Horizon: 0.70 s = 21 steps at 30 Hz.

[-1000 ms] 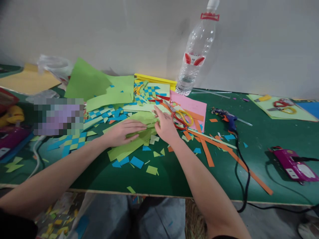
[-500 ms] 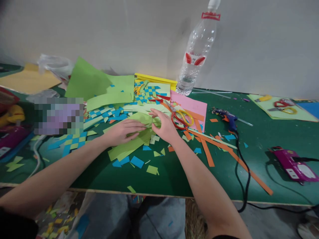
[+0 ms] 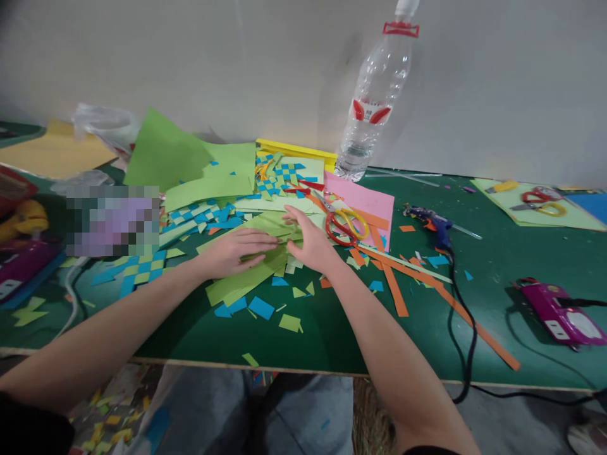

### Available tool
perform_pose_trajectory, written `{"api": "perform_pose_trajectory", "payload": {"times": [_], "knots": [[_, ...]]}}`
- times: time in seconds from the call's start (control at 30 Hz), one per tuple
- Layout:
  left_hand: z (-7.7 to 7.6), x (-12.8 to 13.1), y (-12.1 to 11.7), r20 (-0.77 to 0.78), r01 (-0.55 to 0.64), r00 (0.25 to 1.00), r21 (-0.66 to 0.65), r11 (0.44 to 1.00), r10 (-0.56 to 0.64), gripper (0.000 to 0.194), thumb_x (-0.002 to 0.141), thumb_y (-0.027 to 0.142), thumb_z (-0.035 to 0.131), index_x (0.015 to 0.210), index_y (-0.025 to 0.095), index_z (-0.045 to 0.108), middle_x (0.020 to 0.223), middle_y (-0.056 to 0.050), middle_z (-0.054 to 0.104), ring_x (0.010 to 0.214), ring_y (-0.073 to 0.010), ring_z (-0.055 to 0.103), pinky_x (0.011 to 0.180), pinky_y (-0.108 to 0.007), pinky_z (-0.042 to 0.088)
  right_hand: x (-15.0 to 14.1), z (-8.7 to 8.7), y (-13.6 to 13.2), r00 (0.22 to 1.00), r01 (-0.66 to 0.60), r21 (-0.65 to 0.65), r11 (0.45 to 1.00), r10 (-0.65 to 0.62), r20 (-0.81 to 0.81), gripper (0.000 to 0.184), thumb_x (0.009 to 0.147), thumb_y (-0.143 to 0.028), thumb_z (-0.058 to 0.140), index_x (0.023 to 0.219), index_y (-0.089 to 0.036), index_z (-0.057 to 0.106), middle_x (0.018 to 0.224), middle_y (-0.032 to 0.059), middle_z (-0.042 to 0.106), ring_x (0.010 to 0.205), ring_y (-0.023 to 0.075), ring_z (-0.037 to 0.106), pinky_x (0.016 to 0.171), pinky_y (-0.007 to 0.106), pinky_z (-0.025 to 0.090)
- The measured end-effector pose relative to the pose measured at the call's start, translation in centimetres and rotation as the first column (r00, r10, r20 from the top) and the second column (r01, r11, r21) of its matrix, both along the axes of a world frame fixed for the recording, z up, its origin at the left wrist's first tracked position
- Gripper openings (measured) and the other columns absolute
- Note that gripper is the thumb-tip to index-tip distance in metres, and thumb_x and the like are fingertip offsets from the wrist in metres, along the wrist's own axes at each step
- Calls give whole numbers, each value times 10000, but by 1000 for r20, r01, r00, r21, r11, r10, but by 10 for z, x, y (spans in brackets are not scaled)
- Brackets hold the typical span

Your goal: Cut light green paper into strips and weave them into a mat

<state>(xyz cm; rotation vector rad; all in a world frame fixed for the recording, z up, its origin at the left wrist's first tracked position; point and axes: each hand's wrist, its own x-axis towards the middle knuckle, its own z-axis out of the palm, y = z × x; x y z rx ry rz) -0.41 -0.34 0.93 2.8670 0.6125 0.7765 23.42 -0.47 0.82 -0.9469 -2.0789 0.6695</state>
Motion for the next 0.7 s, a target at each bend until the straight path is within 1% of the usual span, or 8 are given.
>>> {"api": "perform_pose_trajectory", "payload": {"times": [0.1, 0.17, 0.23, 0.37, 0.43, 0.53, 0.6, 0.7], "knots": [[-2, -1, 1, 18, -25, 1000, -8, 1000, 25, 318, 945, 198, 518, 1229, 240, 655, 1233, -63, 691, 1124, -216, 647, 968, -447, 534, 0, -1, 2, 999, 38, 35, 999, -39, 8, 643, 837, -139, 521, 1437, -276, 334, 1275, 81, 592, 1239, 222, 556, 1043, 408, 473], [-2, -1, 1, 26, -56, 998, -6, 998, 56, 261, 946, 201, 516, 1146, 214, 683, 1197, -72, 703, 1091, -218, 657, 949, -443, 540, 1, -2, 3, 998, 68, 61, 996, -69, 6, 593, 846, -148, 525, 1409, -267, 383, 1210, 80, 613, 1207, 229, 570, 1022, 416, 482], [-1, -2, 1, 46, -98, 994, -23, 995, 99, 201, 945, 212, 516, 1033, 193, 695, 1132, -78, 714, 1046, -210, 664, 913, -414, 554, 1, -2, 4, 996, 94, 86, 992, -94, -5, 525, 856, -147, 526, 1362, -260, 447, 1141, 77, 631, 1146, 232, 598, 1002, 427, 488], [3, -3, 1, 176, -204, 961, -75, 976, 214, 143, 934, 202, 505, 891, 181, 640, 1010, -76, 685, 946, -186, 650, 833, -350, 559, 2, -1, 5, 989, 142, 119, 983, -136, -61, 412, 860, -144, 547, 1256, -258, 547, 975, 44, 648, 971, 216, 644, 944, 431, 502], [4, -4, 1, 259, -278, 921, -85, 957, 291, 124, 928, 176, 492, 909, 181, 614, 982, -72, 656, 861, -168, 630, 784, -336, 551, 2, 0, 6, 985, 158, 126, 979, -148, -85, 340, 866, -159, 561, 1192, -252, 591, 915, 29, 636, 918, 208, 641, 912, 421, 506], [2, -5, 3, 328, -360, 865, -121, 925, 380, 155, 920, 153, 489, 1034, 185, 587, 1025, -73, 620, 792, -148, 601, 746, -327, 540, 2, 1, 7, 984, 160, 122, 980, -149, -94, 224, 866, -183, 598, 1079, -232, 646, 858, 19, 617, 860, 196, 627, 869, 394, 507], [1, -5, 5, 336, -381, 848, -154, 912, 411, 220, 910, 161, 509, 1122, 193, 560, 1082, -80, 599, 831, -156, 610, 760, -335, 542, 2, 1, 8, 985, 159, 111, 981, -149, -92, 163, 858, -205, 629, 1015, -226, 665, 830, 15, 612, 835, 192, 621, 838, 380, 507], [-2, -5, 6, 321, -403, 834, -200, 893, 449, 340, 883, 210, 584, 1216, 209, 515, 1157, -87, 581, 941, -189, 628, 809, -360, 542, 1, 2, 8, 984, 157, 91, 983, -148, -99, 82, 843, -230, 666, 923, -222, 683, 805, 13, 609, 800, 187, 614, 788, 363, 506]]}}
